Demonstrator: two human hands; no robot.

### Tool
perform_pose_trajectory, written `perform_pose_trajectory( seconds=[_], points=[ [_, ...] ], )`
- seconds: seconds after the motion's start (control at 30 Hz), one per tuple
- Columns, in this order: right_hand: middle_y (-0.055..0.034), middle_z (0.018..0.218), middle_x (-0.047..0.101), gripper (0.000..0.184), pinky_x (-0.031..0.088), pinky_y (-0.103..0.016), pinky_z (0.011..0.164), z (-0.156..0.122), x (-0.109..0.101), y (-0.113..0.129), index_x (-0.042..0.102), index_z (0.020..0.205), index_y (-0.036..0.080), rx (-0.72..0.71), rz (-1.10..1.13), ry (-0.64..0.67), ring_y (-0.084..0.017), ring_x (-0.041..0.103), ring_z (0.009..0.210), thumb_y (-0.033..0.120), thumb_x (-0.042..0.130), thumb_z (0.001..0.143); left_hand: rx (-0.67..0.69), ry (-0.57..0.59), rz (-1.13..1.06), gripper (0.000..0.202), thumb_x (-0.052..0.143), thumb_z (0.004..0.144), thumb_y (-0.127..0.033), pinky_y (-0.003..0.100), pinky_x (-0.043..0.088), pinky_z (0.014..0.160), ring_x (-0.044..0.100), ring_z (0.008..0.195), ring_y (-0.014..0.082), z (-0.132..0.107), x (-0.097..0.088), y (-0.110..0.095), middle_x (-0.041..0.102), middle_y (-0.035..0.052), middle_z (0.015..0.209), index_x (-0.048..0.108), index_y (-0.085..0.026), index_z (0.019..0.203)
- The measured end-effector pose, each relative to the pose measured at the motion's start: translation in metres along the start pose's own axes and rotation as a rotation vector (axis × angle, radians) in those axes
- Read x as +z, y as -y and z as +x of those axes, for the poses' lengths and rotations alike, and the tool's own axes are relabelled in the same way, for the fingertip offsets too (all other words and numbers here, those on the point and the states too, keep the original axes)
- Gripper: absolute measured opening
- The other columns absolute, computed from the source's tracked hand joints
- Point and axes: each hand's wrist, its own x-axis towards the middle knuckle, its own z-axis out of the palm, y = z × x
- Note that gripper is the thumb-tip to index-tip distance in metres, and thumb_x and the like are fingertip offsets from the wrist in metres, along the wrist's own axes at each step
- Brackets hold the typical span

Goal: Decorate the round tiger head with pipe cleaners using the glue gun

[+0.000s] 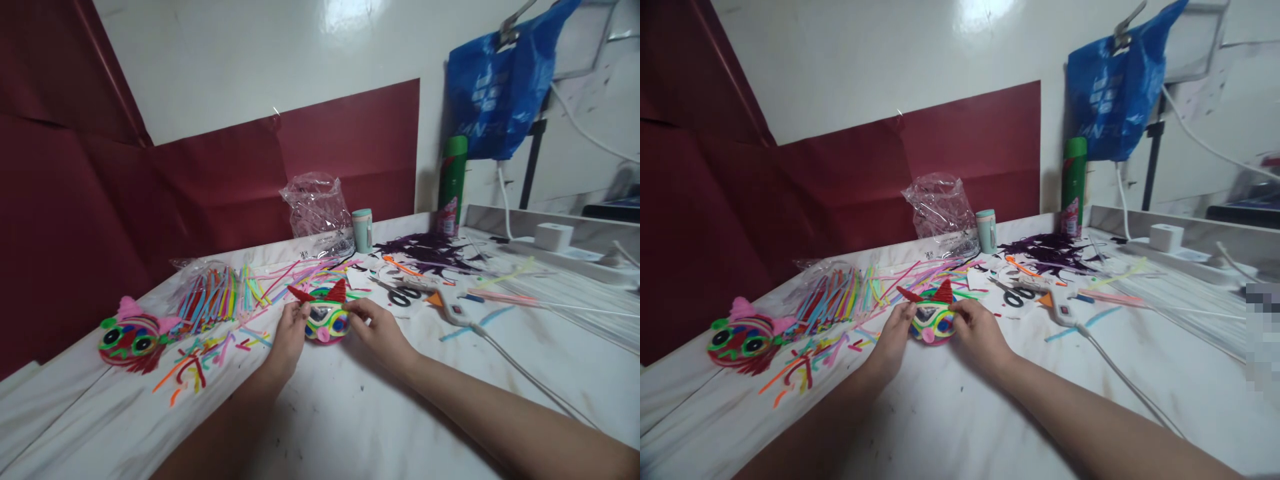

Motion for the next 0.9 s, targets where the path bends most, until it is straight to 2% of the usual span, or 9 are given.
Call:
perform_pose_trajectory(
  seconds=[0.33,0.5,0.73,0.8,0.9],
  points=[
    [-0.0065,0.080,0.070,0.022,0.050,-0.032,0.063,-0.002,0.001,-0.001,0.068,0.084,0.018,-0.048,0.001,-0.008,-0.018,0.060,0.067,0.023,0.048,0.076,-0.006,0.024,-0.053,0.046,0.073,0.066,-0.046,0.030,0.049,0.074,0.063,0.086,0.0199,0.003,0.002,0.004,0.064,0.0060,0.094,0.051,-0.019,0.094],
    [-0.0053,0.080,0.070,0.021,0.050,-0.031,0.063,-0.002,0.001,-0.002,0.068,0.085,0.018,-0.084,-0.023,-0.005,-0.017,0.060,0.066,0.020,0.048,0.077,-0.001,0.012,-0.039,0.040,0.069,0.070,-0.048,0.029,0.049,0.074,0.062,0.086,0.0195,0.000,0.001,0.002,0.064,0.0048,0.091,0.052,-0.019,0.092],
    [-0.0093,0.086,0.068,0.024,0.051,-0.033,0.069,-0.007,0.003,0.000,0.068,0.091,0.017,-0.174,-0.077,0.061,-0.021,0.063,0.081,0.017,0.046,0.081,0.001,-0.016,-0.001,0.043,0.073,0.068,-0.039,0.029,0.048,0.077,0.063,0.088,0.0188,-0.004,0.006,-0.004,0.065,0.0056,0.097,0.053,-0.018,0.099],
    [-0.0106,0.086,0.067,0.026,0.051,-0.035,0.072,-0.009,0.004,0.002,0.068,0.094,0.015,-0.207,-0.087,0.082,-0.022,0.062,0.082,0.016,0.045,0.082,0.000,-0.023,0.024,0.045,0.075,0.066,-0.036,0.028,0.048,0.074,0.063,0.086,0.0178,-0.007,0.007,-0.007,0.065,0.0049,0.095,0.053,-0.018,0.100],
    [-0.0103,0.083,0.065,0.029,0.051,-0.036,0.074,-0.013,0.005,0.006,0.069,0.097,0.013,-0.249,-0.081,0.121,-0.022,0.061,0.080,0.014,0.045,0.081,-0.022,-0.043,0.078,0.047,0.076,0.062,-0.037,0.025,0.047,0.062,0.062,0.074,0.0162,-0.010,0.008,-0.012,0.065,0.0034,0.087,0.053,-0.018,0.098]
  ],
)
